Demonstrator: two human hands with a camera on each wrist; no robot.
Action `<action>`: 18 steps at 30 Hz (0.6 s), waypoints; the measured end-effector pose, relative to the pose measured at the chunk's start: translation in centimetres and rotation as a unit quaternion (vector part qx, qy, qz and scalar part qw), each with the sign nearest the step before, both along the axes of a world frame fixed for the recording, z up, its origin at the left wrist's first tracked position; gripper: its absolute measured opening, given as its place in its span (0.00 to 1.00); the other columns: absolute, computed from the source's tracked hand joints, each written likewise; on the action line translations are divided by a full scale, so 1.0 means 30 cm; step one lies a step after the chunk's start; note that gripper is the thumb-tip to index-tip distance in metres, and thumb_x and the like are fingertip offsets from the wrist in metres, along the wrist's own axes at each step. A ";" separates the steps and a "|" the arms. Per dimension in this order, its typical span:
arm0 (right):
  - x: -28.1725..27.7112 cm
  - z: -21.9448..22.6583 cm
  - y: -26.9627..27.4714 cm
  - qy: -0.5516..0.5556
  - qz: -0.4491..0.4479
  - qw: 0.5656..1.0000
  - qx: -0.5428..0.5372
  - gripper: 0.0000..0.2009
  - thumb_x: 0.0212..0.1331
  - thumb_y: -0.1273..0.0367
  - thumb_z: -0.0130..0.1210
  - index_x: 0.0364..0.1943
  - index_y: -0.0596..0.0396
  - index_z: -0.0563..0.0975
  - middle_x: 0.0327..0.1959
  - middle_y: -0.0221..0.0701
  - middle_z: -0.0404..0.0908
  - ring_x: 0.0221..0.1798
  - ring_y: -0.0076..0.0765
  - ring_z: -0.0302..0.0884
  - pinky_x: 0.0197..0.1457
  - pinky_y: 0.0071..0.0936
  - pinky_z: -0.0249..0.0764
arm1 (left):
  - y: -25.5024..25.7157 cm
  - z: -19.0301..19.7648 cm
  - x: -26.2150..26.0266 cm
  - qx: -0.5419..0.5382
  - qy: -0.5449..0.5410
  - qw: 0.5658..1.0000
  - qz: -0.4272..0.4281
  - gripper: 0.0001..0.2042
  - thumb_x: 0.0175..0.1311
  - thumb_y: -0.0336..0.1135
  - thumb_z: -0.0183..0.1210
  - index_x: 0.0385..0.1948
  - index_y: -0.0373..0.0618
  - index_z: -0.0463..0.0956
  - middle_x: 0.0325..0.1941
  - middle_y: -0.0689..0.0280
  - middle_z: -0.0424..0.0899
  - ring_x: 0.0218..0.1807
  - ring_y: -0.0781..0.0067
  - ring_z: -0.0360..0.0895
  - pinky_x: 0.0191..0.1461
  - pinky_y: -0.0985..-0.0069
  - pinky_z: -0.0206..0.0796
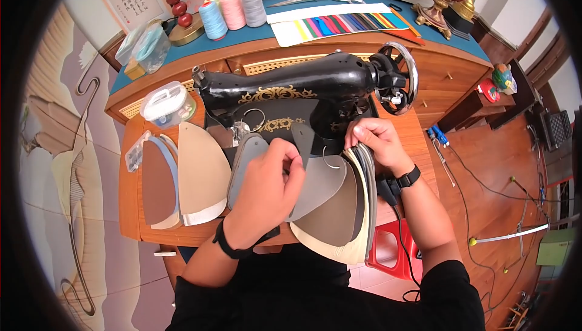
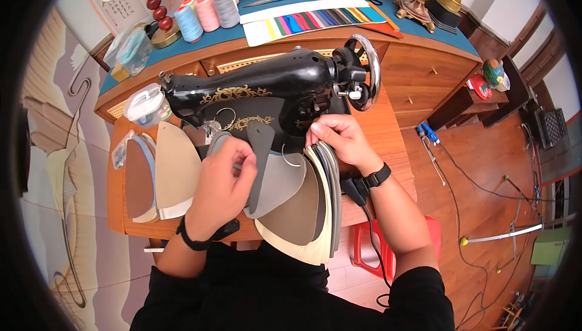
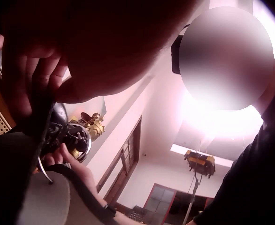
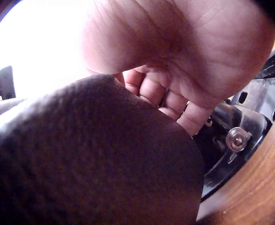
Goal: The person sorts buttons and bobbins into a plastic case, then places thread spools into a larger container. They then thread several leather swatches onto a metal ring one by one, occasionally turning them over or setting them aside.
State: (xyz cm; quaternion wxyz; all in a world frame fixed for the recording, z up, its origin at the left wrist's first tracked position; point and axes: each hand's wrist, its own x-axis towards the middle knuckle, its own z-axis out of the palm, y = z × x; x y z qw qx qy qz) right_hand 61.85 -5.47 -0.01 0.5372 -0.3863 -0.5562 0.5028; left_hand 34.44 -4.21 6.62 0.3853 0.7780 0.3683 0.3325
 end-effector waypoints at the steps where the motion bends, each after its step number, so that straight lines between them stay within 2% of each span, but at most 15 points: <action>1: 0.001 0.000 0.000 0.000 -0.001 1.000 -0.001 0.15 0.74 0.65 0.55 0.30 0.61 0.79 0.30 0.32 0.84 0.34 0.23 0.79 0.40 0.23 0.75 | -0.011 0.020 -0.012 -0.021 -0.042 0.999 -0.017 0.03 0.72 0.26 0.55 0.40 0.37 0.71 0.25 0.65 0.79 0.28 0.80 0.76 0.30 0.79 0.67; 4: 0.001 -0.003 0.001 -0.001 0.001 1.000 -0.005 0.15 0.74 0.65 0.55 0.29 0.61 0.79 0.30 0.32 0.84 0.34 0.23 0.79 0.40 0.23 0.75 | -0.025 0.107 -0.077 -0.073 -0.028 0.997 -0.020 0.03 0.73 0.28 0.54 0.41 0.39 0.71 0.24 0.65 0.79 0.25 0.80 0.75 0.29 0.78 0.67; 5: 0.001 -0.003 0.001 -0.001 0.001 1.000 -0.006 0.15 0.74 0.65 0.55 0.29 0.61 0.79 0.30 0.32 0.84 0.34 0.23 0.79 0.40 0.23 0.75 | -0.018 0.114 -0.102 -0.086 -0.037 0.996 -0.012 0.03 0.74 0.28 0.54 0.41 0.39 0.71 0.23 0.68 0.77 0.25 0.85 0.71 0.29 0.81 0.64; 6: 0.001 -0.002 0.001 -0.001 0.000 1.000 -0.006 0.15 0.74 0.65 0.54 0.29 0.61 0.79 0.30 0.32 0.84 0.34 0.24 0.79 0.40 0.23 0.76 | -0.005 0.115 -0.121 -0.085 -0.037 0.996 -0.011 0.03 0.74 0.28 0.54 0.41 0.39 0.71 0.23 0.68 0.77 0.25 0.85 0.71 0.29 0.81 0.64; 8: 0.002 -0.004 0.003 -0.004 0.001 1.000 -0.005 0.16 0.74 0.65 0.54 0.29 0.61 0.79 0.30 0.32 0.84 0.34 0.24 0.79 0.40 0.23 0.76 | 0.029 0.121 -0.154 -0.079 -0.012 0.996 0.033 0.01 0.75 0.26 0.53 0.40 0.40 0.72 0.24 0.77 0.72 0.28 0.93 0.63 0.31 0.87 0.53; 10: 0.003 -0.002 0.004 -0.008 0.001 1.000 -0.002 0.16 0.74 0.65 0.54 0.29 0.61 0.79 0.30 0.32 0.84 0.34 0.24 0.80 0.40 0.23 0.76 | 0.091 0.080 -0.184 -0.061 0.011 0.997 0.049 0.02 0.75 0.26 0.53 0.40 0.39 0.72 0.24 0.77 0.73 0.29 0.92 0.64 0.33 0.87 0.56; 12: 0.001 -0.001 0.002 -0.005 -0.002 1.000 -0.004 0.15 0.74 0.65 0.54 0.29 0.61 0.79 0.30 0.32 0.84 0.34 0.24 0.80 0.40 0.23 0.76 | 0.172 -0.041 -0.222 0.012 0.052 0.995 0.083 0.04 0.73 0.27 0.56 0.40 0.36 0.73 0.25 0.71 0.79 0.30 0.85 0.73 0.35 0.83 0.65; 13: 0.001 0.000 0.005 -0.005 -0.001 1.000 -0.001 0.15 0.74 0.65 0.54 0.29 0.61 0.79 0.30 0.32 0.84 0.34 0.24 0.80 0.40 0.23 0.76 | 0.188 -0.083 -0.245 0.015 0.052 0.995 0.085 0.04 0.73 0.27 0.56 0.40 0.36 0.73 0.25 0.71 0.79 0.30 0.85 0.73 0.35 0.83 0.65; 15: 0.002 -0.002 0.002 0.003 0.005 1.000 -0.003 0.15 0.74 0.66 0.54 0.29 0.61 0.79 0.30 0.32 0.84 0.34 0.24 0.80 0.40 0.23 0.76 | 0.195 -0.120 -0.267 0.035 0.162 0.980 0.113 0.06 0.66 0.26 0.61 0.40 0.33 0.76 0.27 0.53 0.84 0.30 0.57 0.83 0.37 0.67 0.73; 18: 0.001 -0.007 0.005 0.006 0.003 1.000 -0.002 0.15 0.74 0.66 0.54 0.29 0.61 0.79 0.30 0.32 0.84 0.34 0.24 0.80 0.39 0.24 0.76 | 0.160 -0.104 -0.263 -0.025 0.157 0.982 0.103 0.09 0.63 0.27 0.65 0.40 0.32 0.78 0.29 0.52 0.85 0.32 0.57 0.84 0.39 0.66 0.75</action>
